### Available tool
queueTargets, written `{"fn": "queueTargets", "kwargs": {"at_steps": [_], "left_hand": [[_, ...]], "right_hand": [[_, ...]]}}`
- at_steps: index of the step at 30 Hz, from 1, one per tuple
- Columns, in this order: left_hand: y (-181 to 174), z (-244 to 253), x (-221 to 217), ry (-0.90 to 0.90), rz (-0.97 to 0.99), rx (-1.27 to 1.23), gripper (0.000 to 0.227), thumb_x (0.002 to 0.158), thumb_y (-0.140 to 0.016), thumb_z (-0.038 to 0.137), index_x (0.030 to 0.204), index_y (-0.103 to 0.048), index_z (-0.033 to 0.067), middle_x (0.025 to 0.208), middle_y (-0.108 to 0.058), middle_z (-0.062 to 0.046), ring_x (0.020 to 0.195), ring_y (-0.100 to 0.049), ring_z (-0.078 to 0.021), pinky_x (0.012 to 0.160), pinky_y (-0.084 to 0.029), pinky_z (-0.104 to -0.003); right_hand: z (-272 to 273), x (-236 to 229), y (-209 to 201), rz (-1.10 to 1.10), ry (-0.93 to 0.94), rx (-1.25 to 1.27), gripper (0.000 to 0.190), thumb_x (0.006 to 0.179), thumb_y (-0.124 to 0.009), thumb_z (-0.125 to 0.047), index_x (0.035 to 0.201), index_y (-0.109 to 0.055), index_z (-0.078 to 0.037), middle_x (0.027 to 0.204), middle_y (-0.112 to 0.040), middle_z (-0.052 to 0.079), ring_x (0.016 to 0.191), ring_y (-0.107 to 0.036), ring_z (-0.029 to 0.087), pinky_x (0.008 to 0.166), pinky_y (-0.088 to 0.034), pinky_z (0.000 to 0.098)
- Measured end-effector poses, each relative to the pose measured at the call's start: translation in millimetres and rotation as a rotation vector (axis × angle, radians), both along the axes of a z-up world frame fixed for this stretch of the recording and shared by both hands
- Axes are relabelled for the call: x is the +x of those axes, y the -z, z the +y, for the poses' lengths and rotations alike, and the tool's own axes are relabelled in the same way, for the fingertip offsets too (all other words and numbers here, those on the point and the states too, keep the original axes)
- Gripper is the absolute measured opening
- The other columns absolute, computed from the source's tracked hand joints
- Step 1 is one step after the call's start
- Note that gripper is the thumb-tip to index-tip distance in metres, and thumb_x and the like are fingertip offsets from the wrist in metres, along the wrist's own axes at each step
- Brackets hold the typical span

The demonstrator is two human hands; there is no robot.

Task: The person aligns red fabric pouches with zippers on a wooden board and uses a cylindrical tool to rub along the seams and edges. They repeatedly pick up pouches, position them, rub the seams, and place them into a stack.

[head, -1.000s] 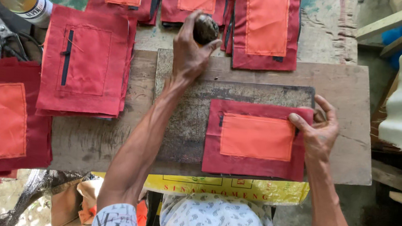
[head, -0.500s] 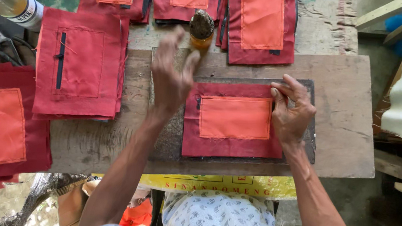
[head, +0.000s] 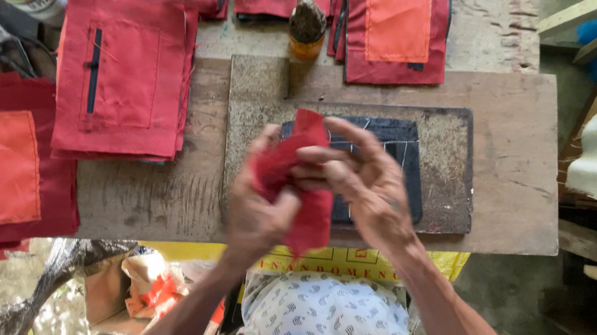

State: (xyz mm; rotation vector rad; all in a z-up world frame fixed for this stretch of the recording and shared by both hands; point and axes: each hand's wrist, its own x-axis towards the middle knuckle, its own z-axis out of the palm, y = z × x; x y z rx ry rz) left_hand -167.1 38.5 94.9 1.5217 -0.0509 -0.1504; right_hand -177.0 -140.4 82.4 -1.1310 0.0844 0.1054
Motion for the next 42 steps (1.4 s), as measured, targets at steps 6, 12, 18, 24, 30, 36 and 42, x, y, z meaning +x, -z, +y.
{"fn": "queueTargets", "kwargs": {"at_steps": [6, 12, 18, 24, 30, 36, 42], "left_hand": [[-59, 147, -26, -0.436, -0.08, 0.03, 0.065, 0.082, -0.074, -0.009, 0.142, -0.055, 0.0051, 0.135, -0.064, -0.01, 0.123, -0.066, -0.0242, 0.115, -0.053, -0.041], [-75, 162, -31, -0.557, -0.208, -0.089, 0.076, 0.078, -0.07, -0.019, 0.148, -0.051, 0.0024, 0.14, -0.06, -0.011, 0.123, -0.059, -0.0233, 0.122, -0.051, -0.039], [-73, 151, -27, -0.519, -0.171, -0.135, 0.073, 0.08, -0.071, -0.019, 0.147, -0.052, 0.0013, 0.138, -0.06, -0.013, 0.123, -0.06, -0.0247, 0.122, -0.05, -0.041], [-54, 150, -45, -0.364, 0.145, -0.171, 0.072, 0.07, -0.069, -0.017, 0.138, -0.055, 0.0021, 0.132, -0.067, -0.014, 0.119, -0.067, -0.0296, 0.104, -0.057, -0.046], [11, 114, -40, 0.24, 0.424, -0.13, 0.067, 0.079, -0.063, -0.015, 0.145, -0.052, -0.0036, 0.141, -0.06, -0.019, 0.122, -0.062, -0.0216, 0.104, -0.05, -0.035], [29, 111, -44, 0.317, 0.309, 0.032, 0.065, 0.077, -0.053, -0.016, 0.141, -0.054, -0.0064, 0.173, -0.021, -0.012, 0.14, -0.048, -0.013, 0.111, -0.04, -0.027], [45, 113, -36, 0.382, 0.335, -0.035, 0.063, 0.075, -0.053, -0.017, 0.137, -0.058, -0.0087, 0.174, -0.023, -0.013, 0.137, -0.05, -0.0121, 0.108, -0.042, -0.027]], "right_hand": [[-80, -22, 56, -0.406, 0.051, -1.346, 0.083, 0.087, -0.077, -0.031, 0.156, -0.039, -0.003, 0.15, -0.056, 0.014, 0.151, -0.034, 0.036, 0.124, -0.031, 0.0493], [-58, -26, 87, -0.337, 0.068, -1.266, 0.091, 0.086, -0.08, -0.033, 0.159, -0.034, -0.003, 0.161, -0.042, 0.021, 0.156, -0.026, 0.039, 0.128, -0.025, 0.0488], [-46, -18, 85, -0.361, 0.062, -1.251, 0.088, 0.087, -0.08, -0.031, 0.158, -0.036, 0.0, 0.159, -0.044, 0.023, 0.154, -0.029, 0.039, 0.127, -0.028, 0.049], [-77, -43, 107, -0.17, 0.488, -0.715, 0.03, 0.11, -0.063, -0.02, 0.134, -0.059, -0.004, 0.105, -0.067, 0.007, 0.097, -0.069, 0.019, 0.096, -0.059, 0.0368], [-83, -60, 76, -0.165, 0.231, -1.105, 0.065, 0.094, -0.072, -0.016, 0.152, -0.045, -0.001, 0.125, -0.067, 0.011, 0.105, -0.062, 0.02, 0.09, -0.055, 0.0341], [-67, -60, 68, -0.343, 0.138, -1.244, 0.095, 0.07, -0.091, -0.018, 0.151, -0.046, 0.0, 0.14, -0.062, 0.014, 0.125, -0.053, 0.028, 0.109, -0.047, 0.0389], [-65, -62, 76, -0.373, 0.203, -1.266, 0.091, 0.072, -0.093, -0.024, 0.148, -0.05, 0.0, 0.137, -0.064, 0.013, 0.122, -0.055, 0.028, 0.108, -0.047, 0.0402]]}}
